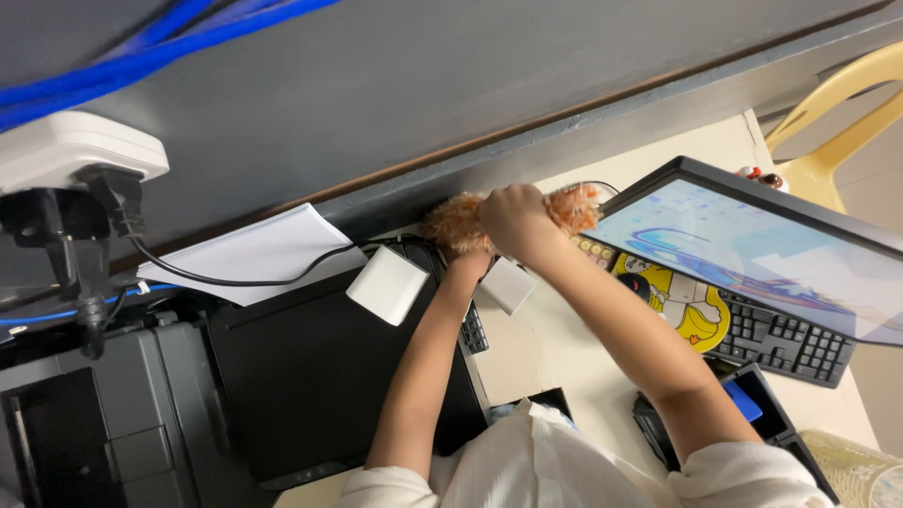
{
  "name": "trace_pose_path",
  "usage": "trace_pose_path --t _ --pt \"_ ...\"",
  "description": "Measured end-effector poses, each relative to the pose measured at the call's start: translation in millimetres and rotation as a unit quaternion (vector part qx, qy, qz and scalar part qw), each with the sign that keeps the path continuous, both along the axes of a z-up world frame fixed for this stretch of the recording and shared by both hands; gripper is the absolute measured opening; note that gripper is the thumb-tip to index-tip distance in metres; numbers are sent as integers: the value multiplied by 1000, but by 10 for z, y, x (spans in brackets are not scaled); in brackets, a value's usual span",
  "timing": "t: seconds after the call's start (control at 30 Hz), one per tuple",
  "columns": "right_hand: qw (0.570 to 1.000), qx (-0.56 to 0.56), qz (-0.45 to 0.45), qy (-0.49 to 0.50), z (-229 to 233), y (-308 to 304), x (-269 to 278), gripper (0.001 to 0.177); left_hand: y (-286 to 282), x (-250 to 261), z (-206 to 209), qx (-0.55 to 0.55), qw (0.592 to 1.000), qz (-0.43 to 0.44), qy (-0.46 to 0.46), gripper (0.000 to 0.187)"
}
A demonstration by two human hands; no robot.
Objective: The person uses a fluffy duster to clean a desk and the area underneath it. They move a spray can and a water bottle aside to reach the space below the desk. The person then dusts a computer monitor, a desk lamp, a keyboard, and a mouse. Finally, they wipe a mousepad and place it on a printer.
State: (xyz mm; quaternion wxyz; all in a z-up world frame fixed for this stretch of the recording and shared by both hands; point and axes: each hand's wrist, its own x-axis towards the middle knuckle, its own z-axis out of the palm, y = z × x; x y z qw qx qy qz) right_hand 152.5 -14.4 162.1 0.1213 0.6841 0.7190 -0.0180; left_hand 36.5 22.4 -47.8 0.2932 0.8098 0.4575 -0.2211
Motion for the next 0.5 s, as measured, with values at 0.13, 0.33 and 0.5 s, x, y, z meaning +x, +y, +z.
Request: trace_pose_path --t 0.13,0.33,0.5 --pt "995 71 -33 -68 90 -44 112 13 -22 47 -404 20 995 19 -99 82" --pt "995 41 -69 -55 188 -267 -35 14 41 110 686 -29 991 -31 131 82" --pt "989 18 -114 -97 184 -263 -10 12 122 98 174 37 985 -71 152 72"
